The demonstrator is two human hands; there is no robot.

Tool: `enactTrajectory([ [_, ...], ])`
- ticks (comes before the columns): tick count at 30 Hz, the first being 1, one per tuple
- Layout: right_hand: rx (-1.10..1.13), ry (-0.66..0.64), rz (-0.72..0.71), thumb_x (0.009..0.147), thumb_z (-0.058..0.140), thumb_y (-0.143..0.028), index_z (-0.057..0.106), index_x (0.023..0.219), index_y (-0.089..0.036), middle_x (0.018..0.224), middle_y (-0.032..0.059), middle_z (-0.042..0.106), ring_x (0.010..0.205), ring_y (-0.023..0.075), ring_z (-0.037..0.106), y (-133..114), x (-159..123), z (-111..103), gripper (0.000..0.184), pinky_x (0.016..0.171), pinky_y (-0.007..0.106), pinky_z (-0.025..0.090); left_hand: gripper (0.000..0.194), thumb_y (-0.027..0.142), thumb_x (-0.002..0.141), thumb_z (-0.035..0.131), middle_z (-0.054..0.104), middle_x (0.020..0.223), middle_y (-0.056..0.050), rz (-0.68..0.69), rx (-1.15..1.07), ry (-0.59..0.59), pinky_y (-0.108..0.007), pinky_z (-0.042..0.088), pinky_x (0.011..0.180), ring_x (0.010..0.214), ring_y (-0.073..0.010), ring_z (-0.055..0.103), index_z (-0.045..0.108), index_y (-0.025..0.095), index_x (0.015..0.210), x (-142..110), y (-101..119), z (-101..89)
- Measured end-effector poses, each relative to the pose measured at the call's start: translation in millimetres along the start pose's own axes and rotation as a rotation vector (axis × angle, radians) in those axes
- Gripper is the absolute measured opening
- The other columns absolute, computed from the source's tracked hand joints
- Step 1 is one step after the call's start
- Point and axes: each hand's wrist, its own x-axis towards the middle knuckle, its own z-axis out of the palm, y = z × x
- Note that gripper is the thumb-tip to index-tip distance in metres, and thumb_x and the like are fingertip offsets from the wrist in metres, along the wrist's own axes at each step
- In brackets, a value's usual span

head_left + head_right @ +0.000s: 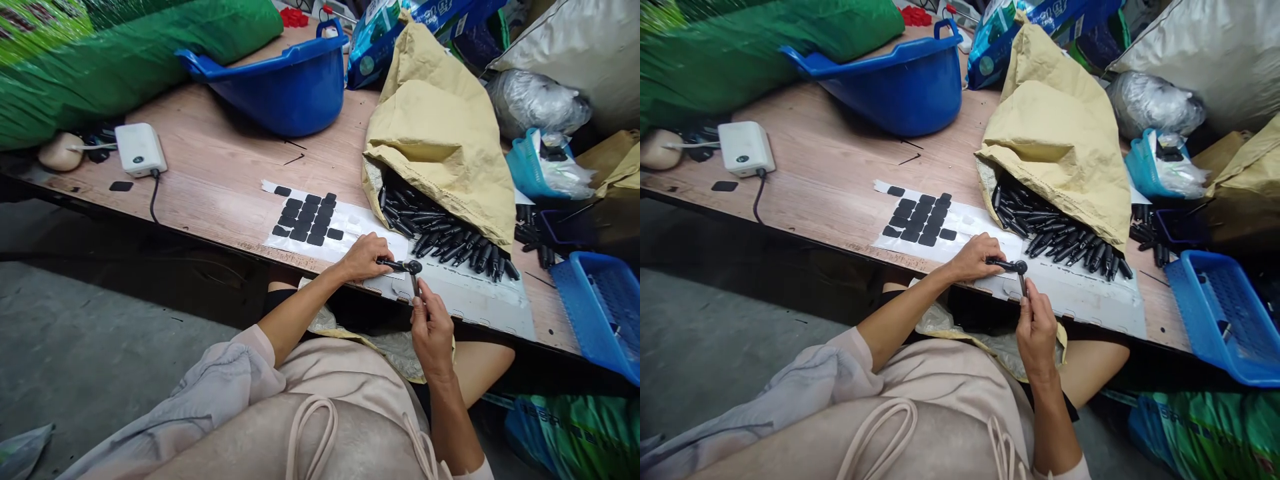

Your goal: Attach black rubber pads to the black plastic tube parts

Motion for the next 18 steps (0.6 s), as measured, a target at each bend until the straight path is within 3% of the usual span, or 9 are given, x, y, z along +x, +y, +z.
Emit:
enactTrajectory([
  [6, -0.301, 0.151, -0.033, 0.102, 0.052, -0.029, 0.068, 0.136, -0.022, 0.103, 0.0078, 0.072, 0.09, 0.0194, 0.064, 37, 8, -35, 0.038, 0.081, 0.031, 0.049, 0.017, 0.029, 0.079, 0.079, 0.069, 0.09, -0.003, 0.01, 0.016, 0.034, -0.038, 0.041, 0.091, 0.095, -0.0231, 0.055, 0.076, 0.02, 0.093, -1, -1, 0.9],
  [9, -0.557, 0.116, -0.082, 0.101, 0.052, -0.025, 0.076, 0.126, -0.026, 0.092, 0.0057, 0.071, 0.085, 0.02, 0.057, 65, 15, -51, 0.034, 0.078, 0.032, 0.043, 0.018, 0.032, 0.082, 0.079, 0.07, 0.092, -0.004, 0.041, 0.042, 0.037, -0.038, 0.04, 0.089, 0.095, -0.0235, 0.055, 0.074, 0.019, 0.093, 1, -3, 0.8],
  [11, -0.604, 0.114, -0.091, 0.1, 0.051, -0.023, 0.078, 0.12, -0.027, 0.09, 0.0055, 0.069, 0.084, 0.0201, 0.053, 81, 20, -54, 0.035, 0.08, 0.033, 0.041, 0.018, 0.035, 0.085, 0.077, 0.07, 0.093, -0.005, 0.085, 0.037, 0.069, -0.038, 0.041, 0.088, 0.094, -0.0234, 0.056, 0.073, 0.019, 0.093, -3, 1, 0.0],
  [14, -0.589, 0.181, -0.053, 0.098, 0.05, -0.022, 0.079, 0.117, -0.028, 0.099, 0.0072, 0.067, 0.088, 0.0209, 0.052, 95, 23, -48, 0.035, 0.082, 0.035, 0.04, 0.021, 0.038, 0.093, 0.07, 0.071, 0.093, -0.007, 0.252, -0.058, 0.052, -0.035, 0.044, 0.085, 0.09, -0.0213, 0.059, 0.072, 0.018, 0.096, -28, 16, 2.7],
  [16, -0.58, 0.222, -0.016, 0.098, 0.051, -0.024, 0.079, 0.118, -0.029, 0.104, 0.0079, 0.066, 0.09, 0.0216, 0.052, 98, 22, -41, 0.035, 0.082, 0.036, 0.039, 0.022, 0.038, 0.099, 0.063, 0.072, 0.095, -0.007, 0.357, -0.131, -0.071, -0.031, 0.046, 0.08, 0.087, -0.0185, 0.062, 0.071, 0.018, 0.103, -56, 25, 10.2],
  [18, -0.585, 0.244, 0.009, 0.099, 0.051, -0.027, 0.079, 0.118, -0.03, 0.105, 0.0077, 0.065, 0.092, 0.0219, 0.052, 98, 20, -36, 0.034, 0.082, 0.036, 0.038, 0.021, 0.036, 0.1, 0.062, 0.072, 0.099, -0.006, 0.317, -0.095, -0.2, -0.028, 0.047, 0.074, 0.086, -0.0174, 0.065, 0.071, 0.019, 0.109, -84, 29, 21.9],
])
